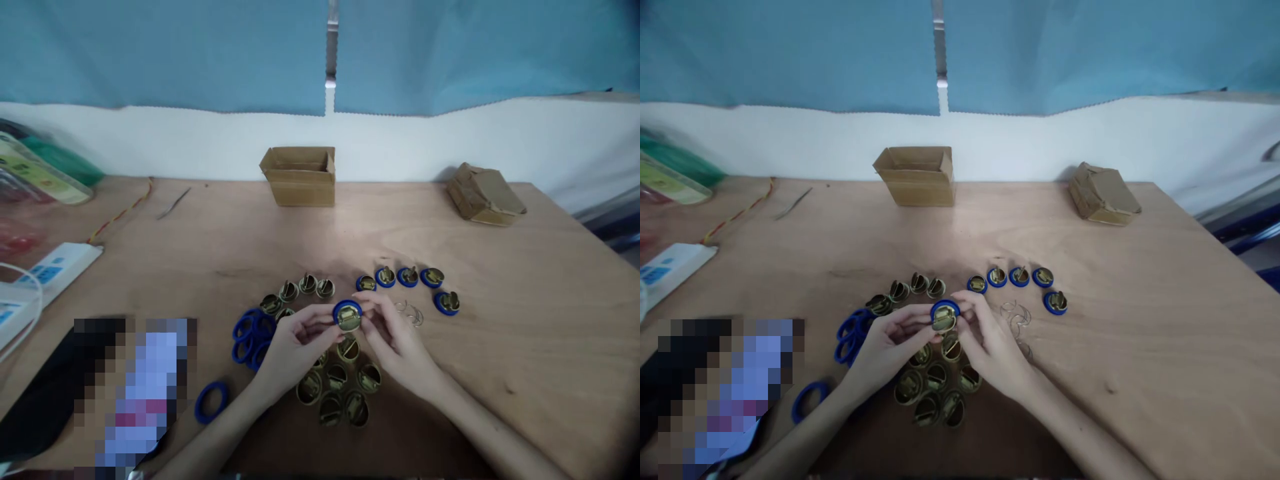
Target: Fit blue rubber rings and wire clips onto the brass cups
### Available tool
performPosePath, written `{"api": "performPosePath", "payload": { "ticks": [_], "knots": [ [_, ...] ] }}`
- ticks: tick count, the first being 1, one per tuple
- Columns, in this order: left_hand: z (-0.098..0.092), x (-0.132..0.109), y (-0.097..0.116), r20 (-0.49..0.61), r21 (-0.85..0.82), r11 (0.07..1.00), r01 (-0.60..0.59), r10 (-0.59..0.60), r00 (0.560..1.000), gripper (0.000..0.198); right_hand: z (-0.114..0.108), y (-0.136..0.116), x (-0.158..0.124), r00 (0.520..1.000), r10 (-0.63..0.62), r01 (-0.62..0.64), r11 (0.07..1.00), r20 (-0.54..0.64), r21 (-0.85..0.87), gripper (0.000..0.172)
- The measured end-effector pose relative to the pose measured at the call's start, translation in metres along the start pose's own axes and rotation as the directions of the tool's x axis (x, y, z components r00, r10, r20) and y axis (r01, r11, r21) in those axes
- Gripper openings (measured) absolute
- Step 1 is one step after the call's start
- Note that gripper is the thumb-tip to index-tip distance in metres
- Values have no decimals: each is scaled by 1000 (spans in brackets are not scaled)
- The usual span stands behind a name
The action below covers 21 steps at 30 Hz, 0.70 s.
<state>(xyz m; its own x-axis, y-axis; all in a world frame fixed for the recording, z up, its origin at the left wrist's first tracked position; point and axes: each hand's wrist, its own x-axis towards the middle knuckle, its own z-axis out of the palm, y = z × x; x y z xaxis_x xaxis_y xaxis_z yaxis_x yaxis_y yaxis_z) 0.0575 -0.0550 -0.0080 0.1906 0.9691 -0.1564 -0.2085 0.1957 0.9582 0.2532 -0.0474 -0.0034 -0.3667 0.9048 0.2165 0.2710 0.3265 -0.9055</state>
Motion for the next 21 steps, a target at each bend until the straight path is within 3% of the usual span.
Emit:
{"api": "performPosePath", "payload": {
  "ticks": [5, 11, 17, 21],
  "knots": [
    [0, 0, 3, -34, 96, 995, -35, 38, 999, 16, -3, -2, 2, 997, -79, 76, 988, -15, -135, 31],
    [-3, 0, 5, -77, 230, 971, -69, 89, 993, 23, 1, 0, 1, 979, -189, 171, 966, -80, -195, 23],
    [-4, -1, -2, -13, 104, 994, -47, 48, 999, 41, 4, 0, -2, 972, -232, 219, 956, -47, -194, 23],
    [-4, -3, -6, 8, 60, 995, -84, 84, 996, 41, -3, -7, -1, 972, -227, 235, 958, 62, -164, 29]
  ]
}}
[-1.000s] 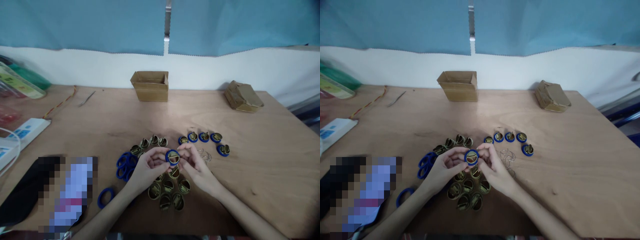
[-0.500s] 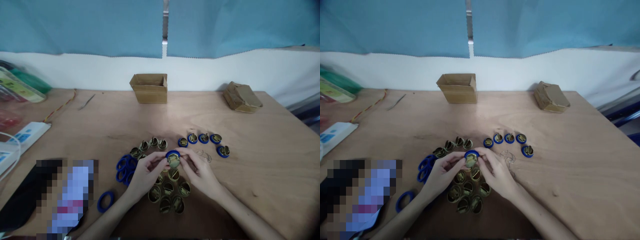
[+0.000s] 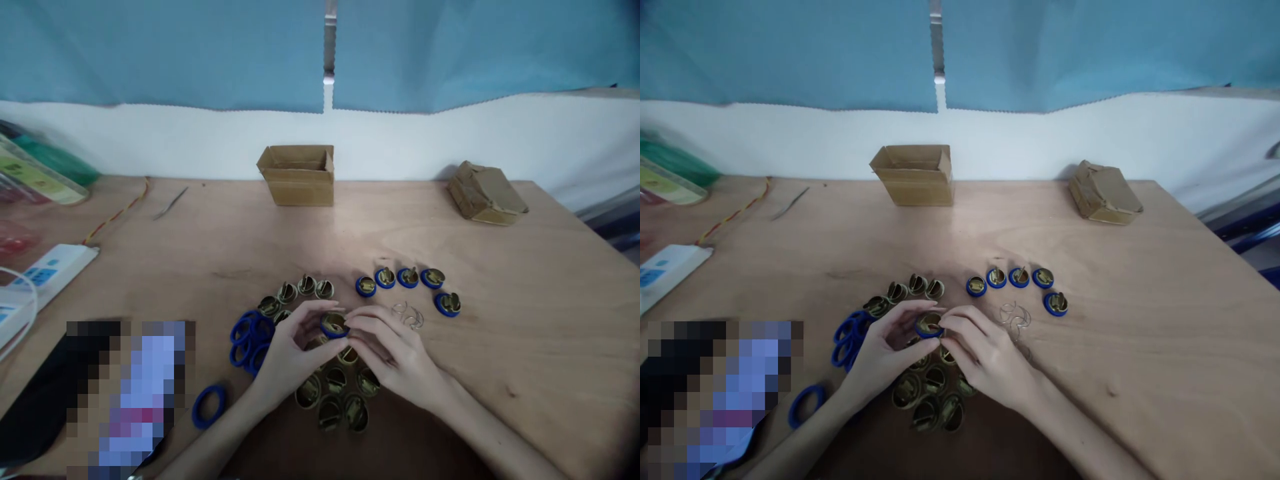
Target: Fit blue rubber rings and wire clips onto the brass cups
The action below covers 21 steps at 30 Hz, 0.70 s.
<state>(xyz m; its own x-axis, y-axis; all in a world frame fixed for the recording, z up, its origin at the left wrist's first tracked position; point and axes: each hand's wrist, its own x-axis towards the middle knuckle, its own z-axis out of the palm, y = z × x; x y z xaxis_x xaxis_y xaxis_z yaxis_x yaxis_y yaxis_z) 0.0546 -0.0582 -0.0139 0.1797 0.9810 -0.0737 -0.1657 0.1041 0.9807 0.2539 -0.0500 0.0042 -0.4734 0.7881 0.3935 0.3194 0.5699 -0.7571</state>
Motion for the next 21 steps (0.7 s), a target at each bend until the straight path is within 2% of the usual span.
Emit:
{"api": "performPosePath", "payload": {
  "ticks": [3, 5, 6, 9, 12, 14, 17, 21],
  "knots": [
    [0, -2, 2, -10, -8, 997, -70, 70, 997, 38, -21, -1, 5, 998, 51, -50, 998, 20, -30, 23],
    [-1, -3, 4, -30, 7, 994, -105, 105, 994, 36, -41, 6, 6, 990, 136, -139, 982, -31, -128, 14],
    [-1, -4, 4, -37, 18, 993, -114, 115, 993, 36, -52, 12, 5, 977, 212, -215, 958, -36, -190, 15],
    [0, -5, 3, -33, 49, 990, -133, 135, 990, 35, -80, 38, -5, 936, 348, -308, 883, 53, -355, 10],
    [2, -6, 0, -31, 94, 982, -162, 166, 986, 37, -93, 60, -16, 877, 448, -344, 837, 172, -426, 4],
    [3, -6, 0, -36, 136, 976, -173, 179, 983, 38, -92, 64, -18, 859, 462, -338, 836, 220, -433, 6],
    [5, -6, 0, -43, 187, 965, -184, 195, 980, 38, -77, 56, -10, 888, 409, -312, 872, 209, -377, 8],
    [5, -9, -2, -61, 298, 936, -188, 215, 975, 46, -45, 32, 2, 920, 359, -337, 929, 158, -151, 15]
  ]
}}
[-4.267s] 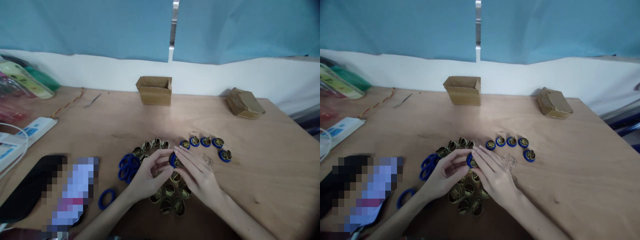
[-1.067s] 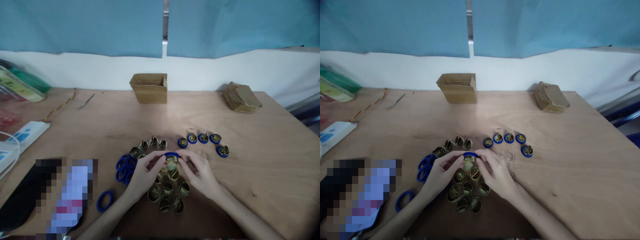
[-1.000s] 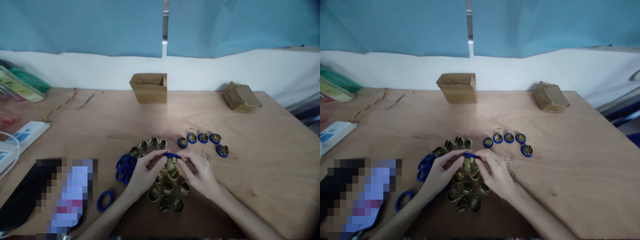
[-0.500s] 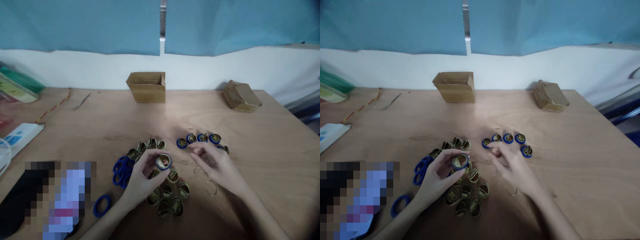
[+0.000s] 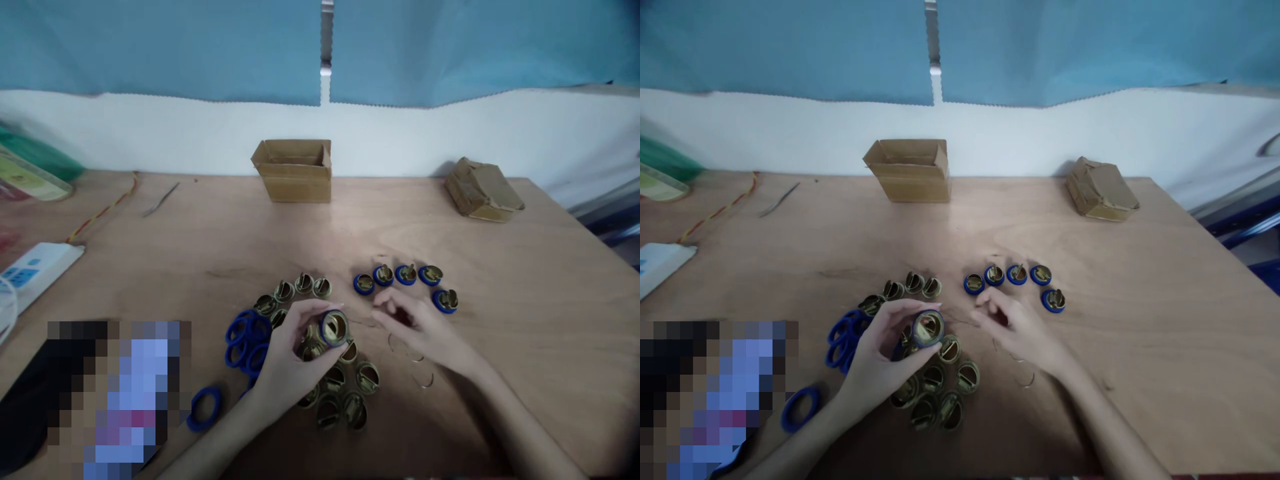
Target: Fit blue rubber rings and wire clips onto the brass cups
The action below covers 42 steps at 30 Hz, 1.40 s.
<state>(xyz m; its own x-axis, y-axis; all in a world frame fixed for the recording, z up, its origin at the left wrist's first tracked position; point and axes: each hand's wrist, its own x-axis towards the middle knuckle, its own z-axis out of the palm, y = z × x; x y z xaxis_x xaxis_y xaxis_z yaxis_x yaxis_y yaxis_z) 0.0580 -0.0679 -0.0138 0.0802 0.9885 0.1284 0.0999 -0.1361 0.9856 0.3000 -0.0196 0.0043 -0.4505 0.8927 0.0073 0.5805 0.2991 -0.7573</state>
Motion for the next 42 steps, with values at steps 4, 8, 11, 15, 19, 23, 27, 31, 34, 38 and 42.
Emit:
{"api": "performPosePath", "payload": {
  "ticks": [4, 8, 11, 15, 19, 23, 27, 31, 34, 38, 42],
  "knots": [
    [-1, -3, -3, -20, 143, 990, -8, 11, 1000, 59, 31, -21, -5, 995, -38, 58, 968, -90, 243, 10],
    [-2, -2, 0, 58, 154, 988, -34, 26, 998, 53, 51, -25, -12, 988, -118, 141, 948, -96, 285, 16],
    [-4, 0, 3, 93, 235, 963, -130, 111, 989, 39, 54, -27, -12, 983, -173, 184, 954, -67, 237, 8],
    [-7, 4, 3, 94, 314, 923, -225, 205, 974, 36, 55, -34, -12, 989, -135, 147, 963, -67, 227, 15],
    [-9, 6, 3, 112, 357, 884, -301, 279, 954, 44, 59, -38, -11, 997, 61, -75, 832, 43, 550, 30],
    [-9, 8, 5, 116, 328, 897, -297, 273, 955, 42, 60, -35, -7, 970, 122, -239, 642, 211, 729, 36],
    [-8, 6, 3, 126, 334, 907, -256, 226, 966, 36, 52, -32, -8, 992, 118, -124, 797, 49, 592, 21],
    [-7, 3, -1, 148, 428, 839, -337, 302, 942, 39, 43, -32, -13, 988, -14, 66, 937, -152, 343, 4],
    [-7, 4, -2, 210, 461, 770, -442, 389, 897, 39, 44, -32, -15, 979, -158, 180, 968, -131, 177, 23],
    [-7, 5, -2, 264, 470, 725, -503, 429, 864, 39, 48, -31, -15, 960, -250, 247, 968, -126, -33, 34],
    [-7, 4, -5, 277, 490, 729, -478, 390, 878, 50, 41, -25, -11, 966, -203, 178, 971, -162, -158, 35]
  ]
}}
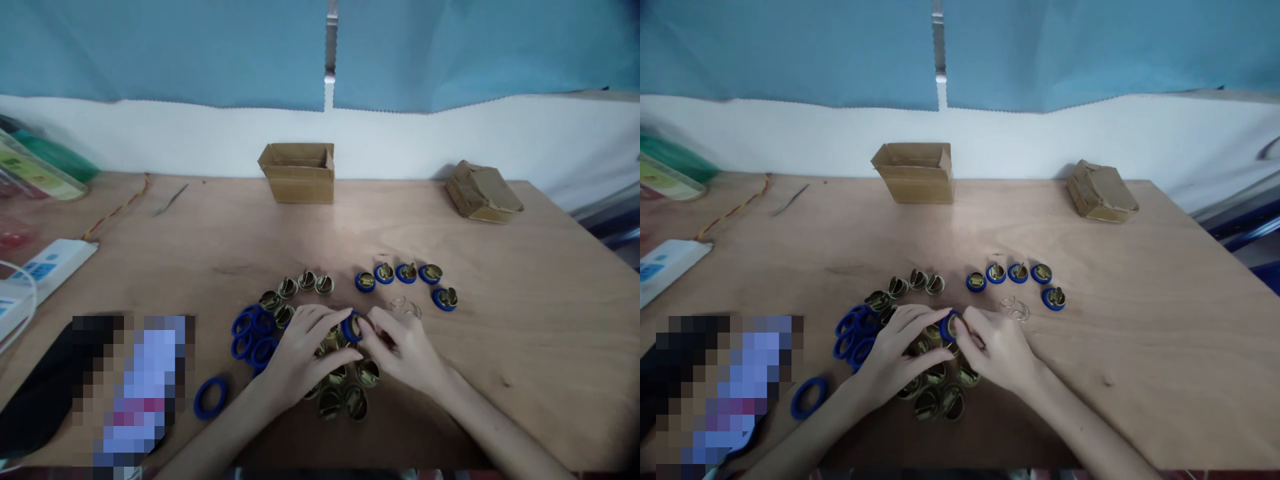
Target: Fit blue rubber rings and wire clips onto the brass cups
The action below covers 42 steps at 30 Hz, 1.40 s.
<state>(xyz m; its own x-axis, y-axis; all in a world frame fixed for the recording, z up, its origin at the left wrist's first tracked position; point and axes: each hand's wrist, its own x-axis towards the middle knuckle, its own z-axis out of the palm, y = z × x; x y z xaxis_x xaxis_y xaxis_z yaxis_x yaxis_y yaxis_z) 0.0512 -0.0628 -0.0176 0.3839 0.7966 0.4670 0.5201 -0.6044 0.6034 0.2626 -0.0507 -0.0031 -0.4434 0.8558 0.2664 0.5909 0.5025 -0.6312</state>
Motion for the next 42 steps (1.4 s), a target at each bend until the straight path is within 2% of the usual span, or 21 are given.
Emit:
{"api": "performPosePath", "payload": {
  "ticks": [4, 8, 10, 16, 19, 22, 24, 26, 28, 31, 34, 36, 37, 39, 42],
  "knots": [
    [0, -1, -3, 14, 25, 998, 59, -60, 998, 42, -10, 18, 5, 997, 71, -67, 966, 5, -250, 34],
    [-3, 1, -7, 20, 95, 992, 85, -88, 996, 30, -12, 34, 9, 993, 44, 3, 917, 109, -398, 34],
    [-4, 1, -9, 27, 117, 990, 82, -86, 996, 31, -10, 39, 9, 993, 34, 19, 904, 116, -427, 38],
    [-1, 0, -7, 54, 161, 981, 105, -115, 992, 20, -3, 41, 10, 994, 7, -69, 823, -111, -564, 52],
    [3, -1, -5, 49, 175, 974, 143, -154, 987, 13, 0, 36, 12, 985, -18, -79, 836, -171, -544, 51],
    [4, 0, -5, 53, 157, 976, 148, -158, 986, 8, 0, 27, 11, 981, -26, -62, 893, -191, -445, 46],
    [2, 1, -5, 14, 124, 981, 147, -149, 989, 10, 0, 22, 10, 980, -47, -31, 925, -193, -379, 43],
    [-3, 2, -5, -77, 58, 980, 188, -184, 980, 11, 1, 18, 9, 976, -82, 11, 943, -200, -334, 41],
    [-10, 4, -5, -190, -33, 970, 243, -245, 951, 10, 2, 16, 8, 970, -111, 41, 951, -216, -305, 39],
    [-24, 7, -4, -342, -130, 946, 296, -323, 882, 6, 5, 16, 9, 967, -123, 62, 962, -223, -265, 36],
    [-39, 11, -5, -450, -265, 897, 353, -439, 778, 7, 9, 11, 13, 975, -148, 110, 970, -167, -215, 34],
    [-48, 14, -7, -503, -347, 856, 384, -515, 694, 14, 13, 2, 16, 979, -186, 170, 971, -81, -168, 29],
    [-52, 15, -9, -514, -384, 836, 393, -546, 661, 18, 15, -4, 17, 977, -210, 204, 968, -27, -145, 26],
    [-58, 18, -14, -471, -521, 764, 381, -629, 619, 24, 20, -20, 19, 960, -261, 271, 957, 97, -107, 20],
    [-60, 19, -23, -331, -720, 607, 337, -727, 602, 28, 27, -43, 25, 916, -309, 350, 927, 257, -133, 16]
  ]
}}
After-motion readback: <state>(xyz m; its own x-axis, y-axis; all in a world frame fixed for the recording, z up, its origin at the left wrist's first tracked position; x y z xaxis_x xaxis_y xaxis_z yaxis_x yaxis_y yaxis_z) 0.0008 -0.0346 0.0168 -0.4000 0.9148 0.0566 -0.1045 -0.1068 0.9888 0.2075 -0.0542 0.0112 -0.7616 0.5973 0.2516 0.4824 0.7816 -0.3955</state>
